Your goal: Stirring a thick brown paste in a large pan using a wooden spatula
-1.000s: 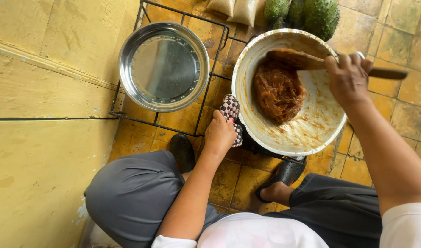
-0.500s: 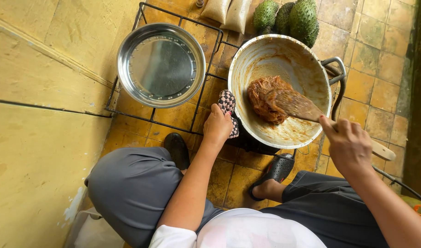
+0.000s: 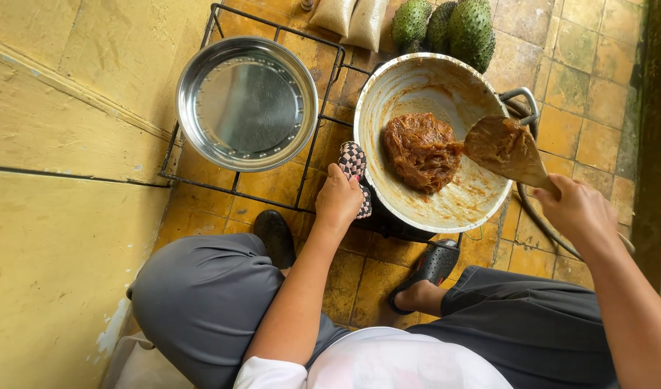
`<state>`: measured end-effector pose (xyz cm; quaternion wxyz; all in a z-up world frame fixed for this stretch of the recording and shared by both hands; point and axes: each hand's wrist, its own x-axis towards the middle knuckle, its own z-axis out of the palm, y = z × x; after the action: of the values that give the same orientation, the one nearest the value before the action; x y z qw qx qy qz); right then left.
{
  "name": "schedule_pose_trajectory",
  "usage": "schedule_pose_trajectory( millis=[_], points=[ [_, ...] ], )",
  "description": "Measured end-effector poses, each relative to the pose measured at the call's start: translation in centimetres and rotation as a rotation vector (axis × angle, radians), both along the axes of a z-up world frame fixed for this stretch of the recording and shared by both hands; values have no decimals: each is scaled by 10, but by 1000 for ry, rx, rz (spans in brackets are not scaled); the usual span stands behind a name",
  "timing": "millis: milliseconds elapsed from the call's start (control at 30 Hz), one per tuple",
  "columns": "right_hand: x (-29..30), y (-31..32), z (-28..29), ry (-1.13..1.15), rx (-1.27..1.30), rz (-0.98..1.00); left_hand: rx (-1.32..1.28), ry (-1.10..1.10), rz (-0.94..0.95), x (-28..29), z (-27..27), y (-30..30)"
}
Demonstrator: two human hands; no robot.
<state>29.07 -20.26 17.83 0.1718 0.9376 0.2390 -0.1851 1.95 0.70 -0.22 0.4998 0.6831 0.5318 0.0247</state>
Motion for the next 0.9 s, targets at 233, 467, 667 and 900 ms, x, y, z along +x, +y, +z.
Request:
schedule_pose_trajectory(
  millis=[233,467,667,900],
  points=[
    [65,25,-90,-94,-107,64,28,39,-42,1,-2,0],
    [96,86,-125,-130,68,323,63,109,-86,1,3,0],
    [53,117,-90,-392,70,855,57,128,-97,3,5,2],
    [14,40,-126,-595,405,1196,53,60,-68,-4,22,1]
  ],
)
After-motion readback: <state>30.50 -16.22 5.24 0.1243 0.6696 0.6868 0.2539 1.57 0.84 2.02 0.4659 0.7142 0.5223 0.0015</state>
